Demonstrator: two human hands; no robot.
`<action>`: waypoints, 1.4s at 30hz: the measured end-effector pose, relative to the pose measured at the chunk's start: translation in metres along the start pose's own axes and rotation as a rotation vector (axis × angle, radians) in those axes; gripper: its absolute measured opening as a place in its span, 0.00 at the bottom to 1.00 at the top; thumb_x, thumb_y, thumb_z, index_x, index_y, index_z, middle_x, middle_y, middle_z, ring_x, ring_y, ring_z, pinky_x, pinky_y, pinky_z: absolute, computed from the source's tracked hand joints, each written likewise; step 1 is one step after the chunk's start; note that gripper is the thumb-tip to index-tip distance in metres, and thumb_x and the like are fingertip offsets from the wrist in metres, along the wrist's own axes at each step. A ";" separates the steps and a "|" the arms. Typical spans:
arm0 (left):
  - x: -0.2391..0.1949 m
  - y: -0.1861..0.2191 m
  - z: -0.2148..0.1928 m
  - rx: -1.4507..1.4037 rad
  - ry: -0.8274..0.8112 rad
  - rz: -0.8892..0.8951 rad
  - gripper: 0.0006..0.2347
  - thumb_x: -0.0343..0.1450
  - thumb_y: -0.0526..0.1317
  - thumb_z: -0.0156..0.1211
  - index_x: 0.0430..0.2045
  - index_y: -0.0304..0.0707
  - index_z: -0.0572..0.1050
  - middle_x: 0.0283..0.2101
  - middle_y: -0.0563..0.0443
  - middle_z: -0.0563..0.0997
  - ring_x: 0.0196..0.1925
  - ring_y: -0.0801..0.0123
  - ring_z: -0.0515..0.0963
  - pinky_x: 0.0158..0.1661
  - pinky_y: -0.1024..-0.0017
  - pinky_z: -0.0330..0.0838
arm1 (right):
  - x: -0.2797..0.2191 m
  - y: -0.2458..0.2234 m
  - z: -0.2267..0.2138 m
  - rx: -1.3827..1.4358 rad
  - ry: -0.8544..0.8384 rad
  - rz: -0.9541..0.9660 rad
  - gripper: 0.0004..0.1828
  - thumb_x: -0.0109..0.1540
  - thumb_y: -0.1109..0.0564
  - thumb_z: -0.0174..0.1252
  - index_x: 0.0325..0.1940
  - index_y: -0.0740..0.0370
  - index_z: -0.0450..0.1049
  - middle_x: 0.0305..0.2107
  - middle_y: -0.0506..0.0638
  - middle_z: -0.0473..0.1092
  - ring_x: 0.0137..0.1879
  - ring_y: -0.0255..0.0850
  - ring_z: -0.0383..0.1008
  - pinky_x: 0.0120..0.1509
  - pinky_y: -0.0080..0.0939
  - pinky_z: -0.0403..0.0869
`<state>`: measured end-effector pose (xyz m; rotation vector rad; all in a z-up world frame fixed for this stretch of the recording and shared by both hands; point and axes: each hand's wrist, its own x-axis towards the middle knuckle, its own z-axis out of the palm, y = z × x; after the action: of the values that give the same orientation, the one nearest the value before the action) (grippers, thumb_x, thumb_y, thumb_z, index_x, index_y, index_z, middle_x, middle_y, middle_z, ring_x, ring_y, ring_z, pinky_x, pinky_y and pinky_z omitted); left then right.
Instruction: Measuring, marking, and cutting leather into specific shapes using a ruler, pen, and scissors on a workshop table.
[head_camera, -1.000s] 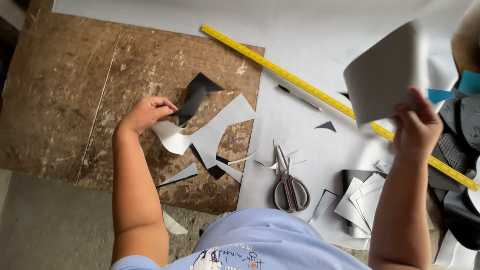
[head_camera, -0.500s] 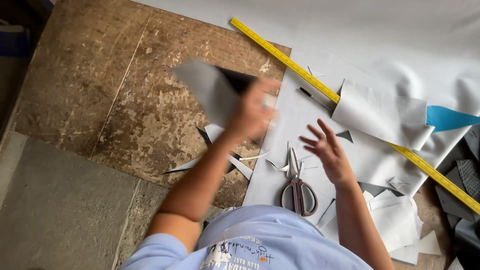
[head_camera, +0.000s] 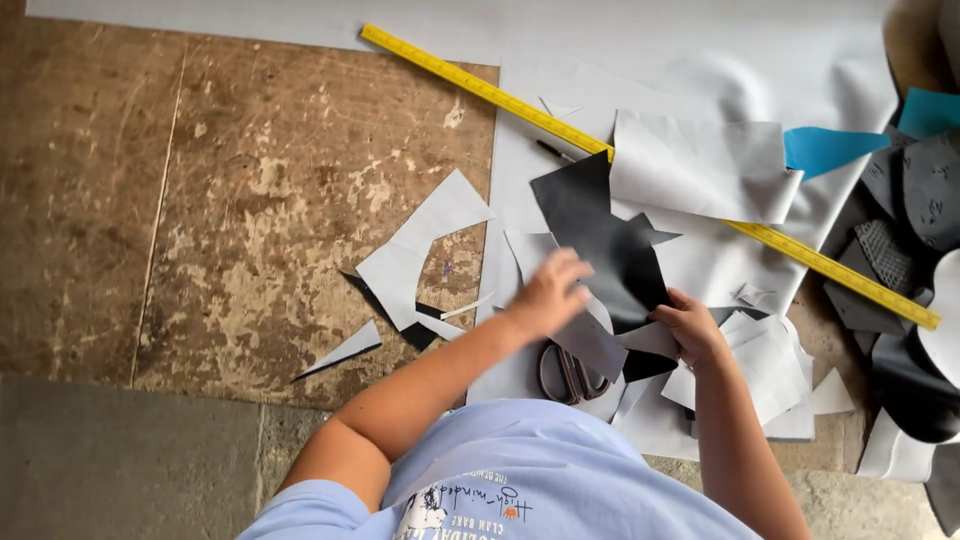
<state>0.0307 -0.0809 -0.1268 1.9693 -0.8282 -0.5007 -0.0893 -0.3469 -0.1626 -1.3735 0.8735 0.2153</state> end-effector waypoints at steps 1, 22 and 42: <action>0.015 -0.016 -0.016 0.150 0.134 -0.001 0.15 0.71 0.39 0.61 0.54 0.43 0.76 0.60 0.36 0.71 0.66 0.39 0.72 0.64 0.52 0.69 | -0.008 -0.008 0.005 -0.042 0.016 -0.006 0.23 0.55 0.67 0.64 0.56 0.62 0.77 0.38 0.60 0.76 0.42 0.55 0.78 0.43 0.64 0.77; 0.062 -0.096 -0.063 -1.570 0.559 -0.438 0.21 0.65 0.43 0.75 0.52 0.44 0.76 0.49 0.46 0.81 0.51 0.54 0.82 0.52 0.54 0.80 | -0.080 -0.108 0.032 -1.134 0.256 -1.415 0.20 0.67 0.66 0.52 0.41 0.40 0.82 0.67 0.46 0.70 0.74 0.56 0.64 0.76 0.63 0.56; -0.008 -0.168 -0.070 -0.853 0.604 -0.680 0.23 0.67 0.30 0.62 0.58 0.37 0.68 0.42 0.37 0.77 0.44 0.49 0.84 0.42 0.53 0.84 | -0.010 -0.015 0.018 -0.591 0.385 -0.488 0.32 0.65 0.55 0.66 0.73 0.57 0.66 0.57 0.68 0.70 0.61 0.62 0.73 0.66 0.62 0.69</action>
<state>0.1287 0.0263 -0.2364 1.3940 0.4236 -0.4828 -0.0794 -0.3311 -0.1457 -2.1863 0.7839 -0.1944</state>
